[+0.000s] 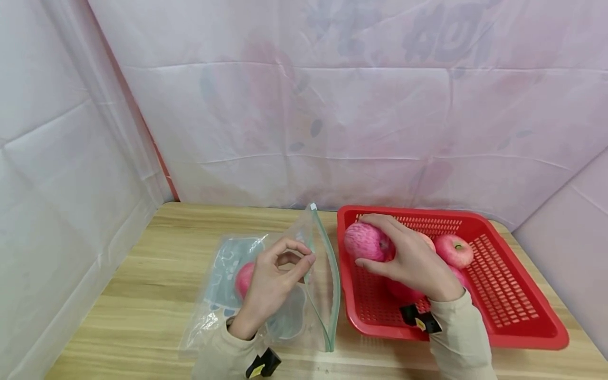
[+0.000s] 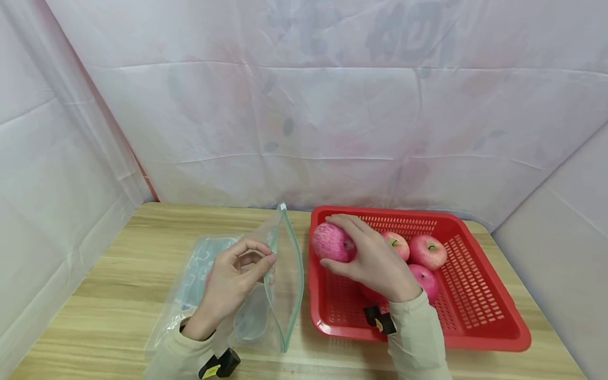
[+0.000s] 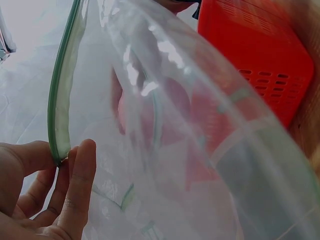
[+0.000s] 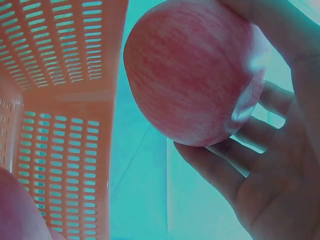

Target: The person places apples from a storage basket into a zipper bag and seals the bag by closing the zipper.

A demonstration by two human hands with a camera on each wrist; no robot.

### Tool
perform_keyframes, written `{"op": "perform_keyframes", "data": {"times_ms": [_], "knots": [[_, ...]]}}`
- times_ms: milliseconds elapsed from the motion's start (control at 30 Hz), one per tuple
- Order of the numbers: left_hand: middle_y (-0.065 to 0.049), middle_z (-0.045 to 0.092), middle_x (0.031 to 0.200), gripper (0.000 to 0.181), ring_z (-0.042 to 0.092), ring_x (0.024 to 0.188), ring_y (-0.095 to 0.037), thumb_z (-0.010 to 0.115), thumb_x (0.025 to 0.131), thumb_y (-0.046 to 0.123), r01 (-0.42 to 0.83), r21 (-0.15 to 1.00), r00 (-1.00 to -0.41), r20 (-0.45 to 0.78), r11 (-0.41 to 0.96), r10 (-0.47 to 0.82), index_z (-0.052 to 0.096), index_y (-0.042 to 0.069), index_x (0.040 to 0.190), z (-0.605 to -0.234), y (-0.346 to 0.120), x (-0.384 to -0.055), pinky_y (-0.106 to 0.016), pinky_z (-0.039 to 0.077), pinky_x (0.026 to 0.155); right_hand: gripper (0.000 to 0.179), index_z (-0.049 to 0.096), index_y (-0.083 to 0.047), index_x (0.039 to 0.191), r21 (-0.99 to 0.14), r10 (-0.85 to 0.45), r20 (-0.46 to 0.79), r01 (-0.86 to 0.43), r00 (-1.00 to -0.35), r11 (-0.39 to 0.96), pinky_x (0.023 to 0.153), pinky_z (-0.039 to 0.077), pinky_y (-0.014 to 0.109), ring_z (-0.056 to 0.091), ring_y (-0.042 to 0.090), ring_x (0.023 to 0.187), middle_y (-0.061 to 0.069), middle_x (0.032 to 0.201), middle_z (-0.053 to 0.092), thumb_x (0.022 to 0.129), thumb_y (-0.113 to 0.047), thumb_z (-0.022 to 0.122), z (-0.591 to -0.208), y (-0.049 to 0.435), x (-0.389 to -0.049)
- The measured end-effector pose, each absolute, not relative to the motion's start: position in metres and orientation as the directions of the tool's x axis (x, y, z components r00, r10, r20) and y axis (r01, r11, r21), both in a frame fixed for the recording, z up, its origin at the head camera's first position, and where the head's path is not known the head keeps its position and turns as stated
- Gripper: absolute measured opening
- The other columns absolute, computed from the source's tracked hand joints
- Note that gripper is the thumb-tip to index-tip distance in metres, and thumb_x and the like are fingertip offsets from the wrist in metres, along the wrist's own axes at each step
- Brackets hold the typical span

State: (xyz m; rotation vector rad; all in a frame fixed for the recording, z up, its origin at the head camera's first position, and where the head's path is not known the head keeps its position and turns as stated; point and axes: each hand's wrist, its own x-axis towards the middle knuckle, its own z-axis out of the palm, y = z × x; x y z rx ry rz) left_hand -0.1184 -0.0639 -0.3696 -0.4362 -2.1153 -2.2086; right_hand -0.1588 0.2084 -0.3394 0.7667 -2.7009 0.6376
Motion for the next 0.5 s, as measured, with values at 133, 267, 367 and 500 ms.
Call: {"op": "perform_keyframes", "data": {"times_ms": [133, 267, 367, 500], "knots": [[-0.023, 0.068, 0.092, 0.013, 0.067, 0.07, -0.011, 0.073, 0.094, 0.009, 0.232, 0.971, -0.958, 0.24, -0.064, 0.156, 0.066, 0.001, 0.102, -0.3697, -0.064, -0.1181, -0.031, 0.062, 0.066, 0.071, 0.056, -0.025, 0.141, -0.339, -0.421, 0.372, -0.543, -0.827, 0.768, 0.083, 0.062, 0.049, 0.065, 0.022, 0.113, -0.001, 0.135, 0.062, 0.079, -0.04, 0.088, -0.3382, 0.2083, -0.158], [-0.025, 0.068, 0.092, 0.013, 0.067, 0.07, -0.011, 0.073, 0.094, 0.008, 0.244, 0.968, -0.955, 0.251, -0.065, 0.156, 0.066, 0.001, 0.102, -0.3695, -0.0634, -0.1176, -0.032, 0.063, 0.066, 0.073, 0.055, -0.024, 0.141, -0.347, -0.422, 0.399, -0.56, -0.814, 0.752, 0.086, 0.061, 0.05, 0.062, 0.023, 0.118, 0.0, 0.136, 0.061, 0.078, -0.037, 0.09, -0.3376, 0.2088, -0.1575], [-0.025, 0.068, 0.091, 0.013, 0.067, 0.07, -0.011, 0.073, 0.094, 0.008, 0.251, 0.966, -0.953, 0.258, -0.067, 0.156, 0.066, 0.001, 0.101, -0.3695, -0.0628, -0.1169, -0.033, 0.063, 0.066, 0.075, 0.055, -0.024, 0.142, -0.341, -0.433, 0.431, -0.587, -0.792, 0.734, 0.089, 0.06, 0.049, 0.06, 0.022, 0.121, -0.001, 0.138, 0.06, 0.077, -0.034, 0.091, -0.3371, 0.209, -0.1573], [-0.024, 0.068, 0.09, 0.013, 0.067, 0.07, -0.011, 0.073, 0.094, 0.007, 0.251, 0.965, -0.954, 0.259, -0.07, 0.154, 0.065, 0.001, 0.101, -0.3697, -0.0617, -0.116, -0.033, 0.063, 0.065, 0.078, 0.055, -0.025, 0.142, -0.336, -0.439, 0.465, -0.612, -0.769, 0.716, 0.091, 0.059, 0.047, 0.059, 0.019, 0.123, -0.003, 0.139, 0.059, 0.074, -0.031, 0.093, -0.3356, 0.2084, -0.1554]]}}
